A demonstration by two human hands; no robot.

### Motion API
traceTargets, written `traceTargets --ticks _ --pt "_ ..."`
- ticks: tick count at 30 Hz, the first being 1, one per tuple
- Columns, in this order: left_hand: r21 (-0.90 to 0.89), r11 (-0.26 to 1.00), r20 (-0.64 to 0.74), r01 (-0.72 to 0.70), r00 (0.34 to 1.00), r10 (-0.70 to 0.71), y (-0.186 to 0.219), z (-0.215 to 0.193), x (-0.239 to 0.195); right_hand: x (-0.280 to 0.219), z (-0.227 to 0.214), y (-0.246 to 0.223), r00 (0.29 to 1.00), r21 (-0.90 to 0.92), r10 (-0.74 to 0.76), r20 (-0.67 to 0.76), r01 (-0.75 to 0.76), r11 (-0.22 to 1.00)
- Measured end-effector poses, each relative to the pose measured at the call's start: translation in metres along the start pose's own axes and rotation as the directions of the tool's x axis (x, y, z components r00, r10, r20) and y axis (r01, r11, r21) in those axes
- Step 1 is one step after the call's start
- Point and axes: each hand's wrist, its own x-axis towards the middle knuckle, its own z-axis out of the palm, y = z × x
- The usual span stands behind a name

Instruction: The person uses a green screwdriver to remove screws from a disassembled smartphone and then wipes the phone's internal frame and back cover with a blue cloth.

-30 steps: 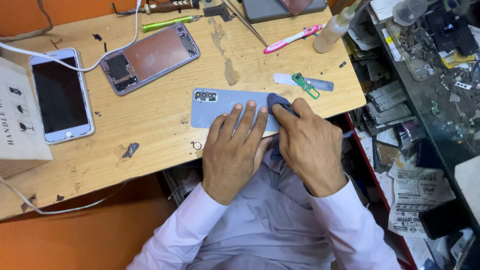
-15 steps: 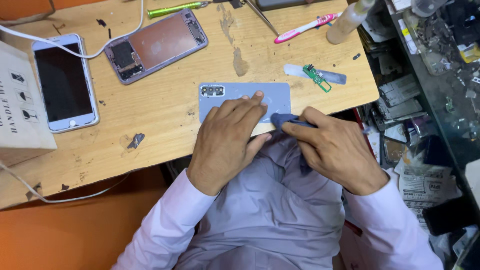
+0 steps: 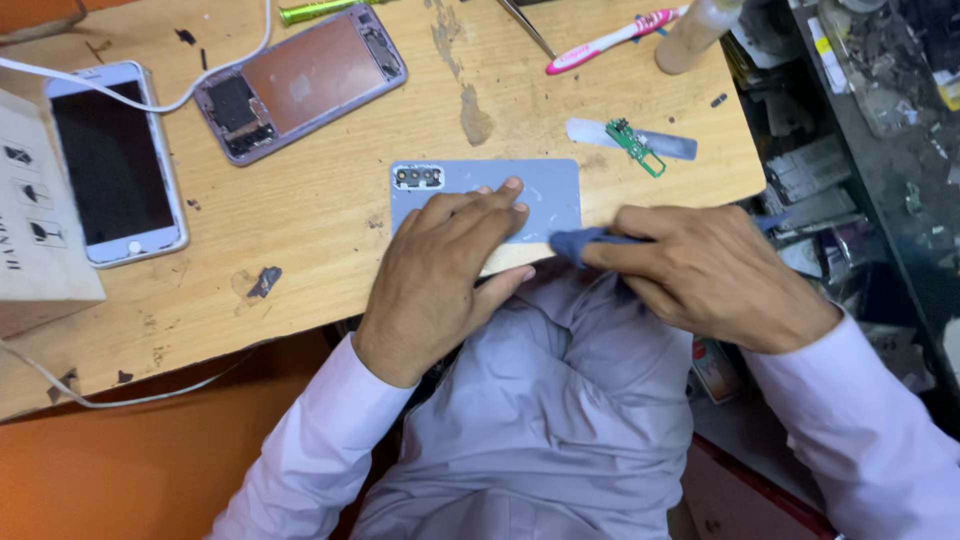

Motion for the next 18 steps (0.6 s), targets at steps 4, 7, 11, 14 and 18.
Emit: traceTargets --ticks 4,7,11,14,18 --pt "0.001 1.000 0.023 0.023 0.999 -0.023 -0.001 -0.004 -0.001 0.019 -0.012 -0.012 1.000 0.030 -0.017 0.010 0.017 0.999" --pt "0.003 1.000 0.018 0.002 1.000 -0.002 0.000 -0.004 0.005 0.025 -0.013 -0.013 0.980 0.064 -0.158 -0.122 0.167 0.984" --pt "0.001 1.000 0.010 -0.003 1.000 0.003 -0.002 -0.002 0.000 0.018 -0.013 -0.002 0.998 0.051 -0.067 -0.002 0.067 0.996" --pt "0.001 1.000 0.027 0.014 1.000 -0.014 -0.003 -0.002 0.003 0.021 -0.013 0.006 0.999 0.019 0.018 0.032 -0.019 1.000" --pt "0.008 1.000 0.009 -0.013 1.000 0.013 -0.002 0.003 0.001 0.022 0.000 0.005 0.988 0.049 -0.140 -0.061 0.143 0.988"
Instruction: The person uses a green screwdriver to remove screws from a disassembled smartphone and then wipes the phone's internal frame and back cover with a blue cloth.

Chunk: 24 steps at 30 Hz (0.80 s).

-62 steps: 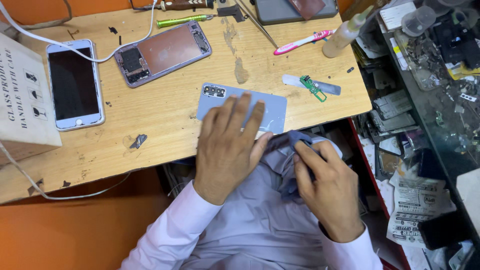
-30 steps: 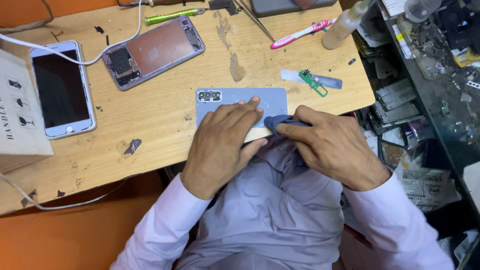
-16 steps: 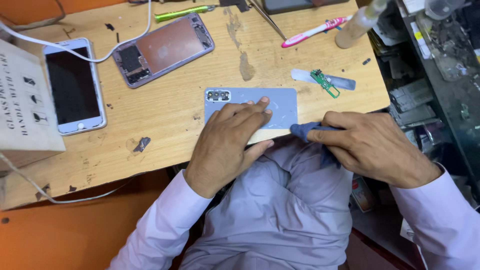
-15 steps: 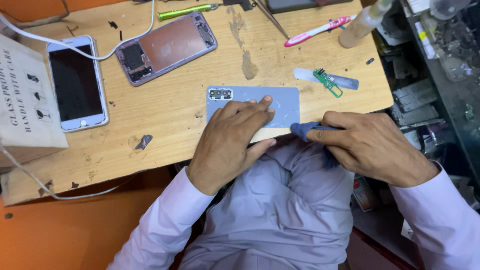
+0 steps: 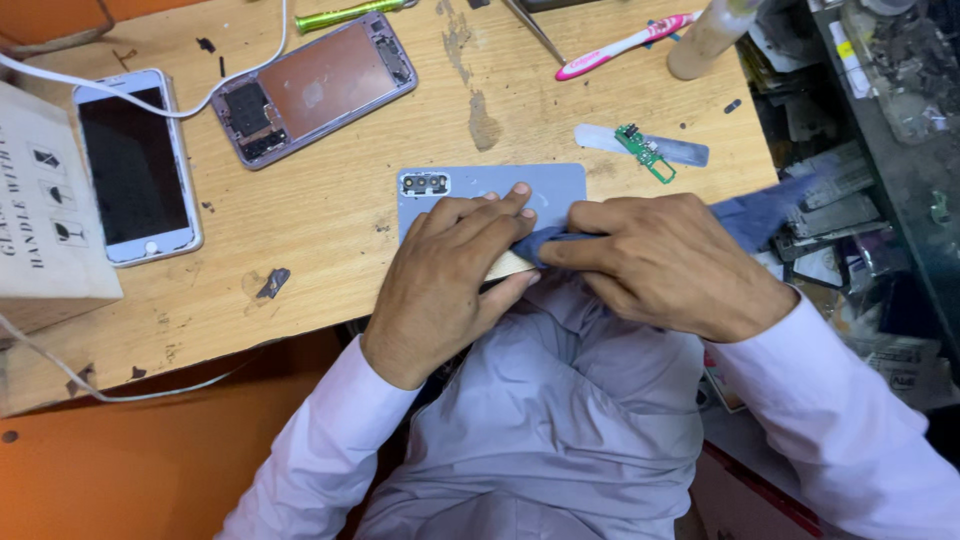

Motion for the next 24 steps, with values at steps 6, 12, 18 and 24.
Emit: traceTargets --ticks 6,12,18,24 --pt "-0.008 1.000 -0.009 -0.003 1.000 0.003 -0.005 -0.003 0.000 0.001 -0.014 0.003 0.984 -0.011 0.163 0.074 -0.163 0.987" --pt "-0.019 1.000 -0.012 0.005 1.000 -0.005 -0.002 -0.003 0.001 0.009 -0.005 0.001 1.000 0.013 -0.015 0.009 0.015 1.000" --pt "-0.010 1.000 -0.008 0.007 1.000 -0.007 -0.003 -0.005 0.000 0.014 -0.033 -0.010 0.957 -0.057 0.227 0.181 -0.220 0.974" --pt "-0.019 1.000 0.010 -0.007 1.000 0.007 -0.004 -0.005 0.001 0.018 0.000 -0.007 0.998 0.013 -0.056 -0.031 0.056 0.998"
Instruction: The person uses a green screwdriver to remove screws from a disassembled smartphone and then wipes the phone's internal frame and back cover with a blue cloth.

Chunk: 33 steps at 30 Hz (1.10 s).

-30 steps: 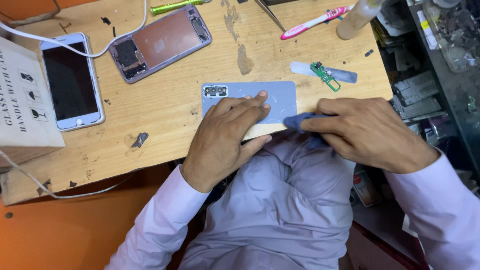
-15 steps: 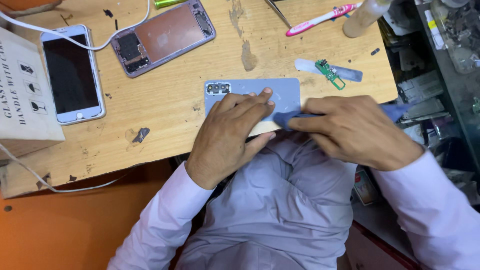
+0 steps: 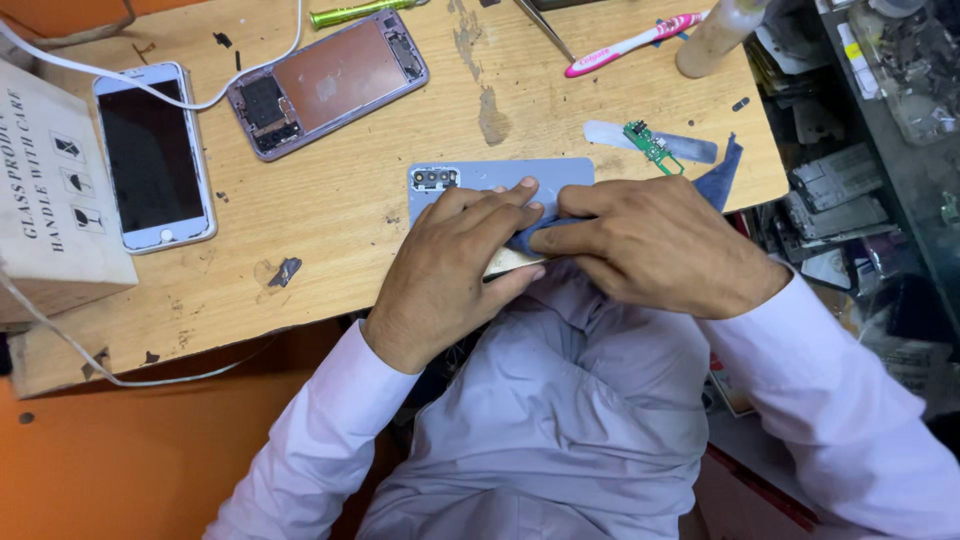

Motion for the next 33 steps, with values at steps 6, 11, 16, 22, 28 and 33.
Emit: traceTargets --ticks 6,11,16,22,28,33 --pt "-0.041 0.999 0.006 0.004 1.000 -0.003 0.002 -0.001 -0.001 -0.027 -0.014 0.017 0.925 -0.147 0.323 0.199 -0.298 0.943" --pt "-0.026 1.000 0.093 -0.014 0.996 0.016 -0.002 -0.013 0.002 -0.006 0.017 -0.005 0.997 -0.037 0.005 -0.072 -0.008 0.999" --pt "0.194 0.965 0.199 -0.176 0.970 0.137 -0.018 -0.038 0.017 -0.036 0.000 -0.001 0.971 -0.054 0.229 -0.074 -0.233 0.971" --pt "0.533 0.846 0.032 -0.015 0.999 -0.002 -0.024 -0.045 0.023 -0.105 0.021 -0.017 0.680 0.464 0.598 -0.425 -0.403 0.789" --pt "0.425 0.903 -0.164 0.060 0.986 0.012 -0.016 -0.042 0.000 -0.064 0.051 -0.066 0.696 0.447 0.531 -0.483 -0.326 0.833" --pt "0.362 0.907 -0.228 0.213 0.964 -0.136 0.000 -0.022 -0.016 -0.026 0.057 -0.094 0.772 0.295 0.501 -0.391 -0.411 0.863"
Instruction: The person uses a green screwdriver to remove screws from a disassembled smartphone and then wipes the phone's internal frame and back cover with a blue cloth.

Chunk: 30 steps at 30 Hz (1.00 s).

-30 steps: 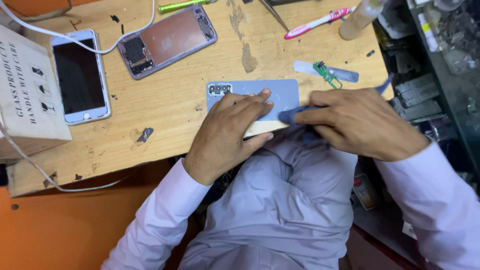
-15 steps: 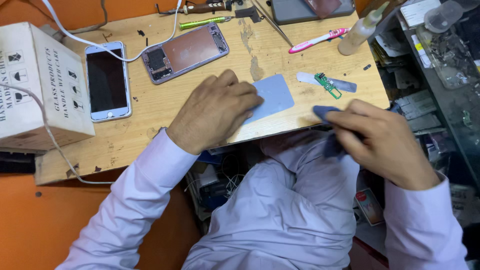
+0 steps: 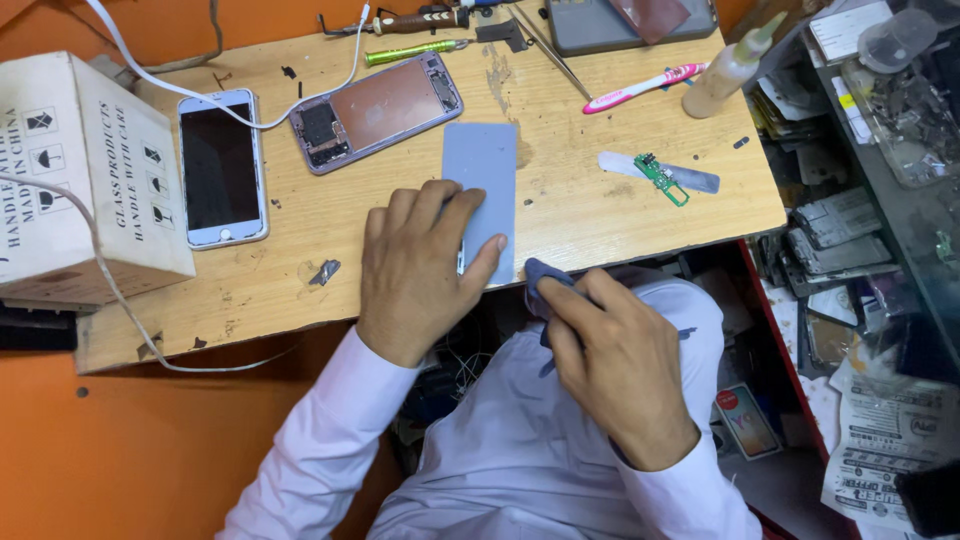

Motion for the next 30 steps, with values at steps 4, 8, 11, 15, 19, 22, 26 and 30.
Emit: traceTargets --ticks 4,8,11,15,19,22,26,30 --pt "-0.012 0.998 -0.037 0.063 0.997 -0.064 0.008 0.008 -0.007 0.005 0.021 -0.006 0.997 -0.165 0.031 0.064 -0.020 0.986" --pt "0.016 0.999 -0.050 0.046 0.998 -0.045 0.005 0.011 -0.012 0.033 0.032 -0.004 0.999 -0.262 0.042 0.032 -0.032 0.964" --pt "0.025 0.998 -0.031 0.062 0.998 -0.061 0.003 0.011 -0.012 0.073 0.028 -0.003 1.000 -0.308 -0.009 0.019 0.014 0.951" --pt "0.020 0.997 -0.034 0.068 0.997 -0.068 0.005 0.009 -0.011 0.079 0.002 -0.028 0.995 -0.312 -0.028 0.100 0.058 0.948" --pt "-0.018 0.998 -0.028 0.068 0.997 -0.068 -0.001 0.010 -0.008 0.070 -0.012 -0.048 0.985 -0.338 0.018 0.174 0.043 0.940" --pt "-0.074 0.994 0.017 0.074 0.997 -0.073 -0.010 0.007 -0.011 0.069 -0.008 -0.040 0.991 -0.297 -0.024 0.134 0.063 0.953" --pt "-0.099 0.994 -0.015 0.046 0.999 -0.048 -0.006 0.002 -0.007 0.061 -0.009 -0.033 0.986 -0.292 -0.072 0.152 0.114 0.950" --pt "-0.085 0.994 0.002 0.067 0.998 -0.067 -0.007 0.002 -0.006 0.052 -0.004 -0.039 0.979 -0.300 -0.007 0.204 0.070 0.951"
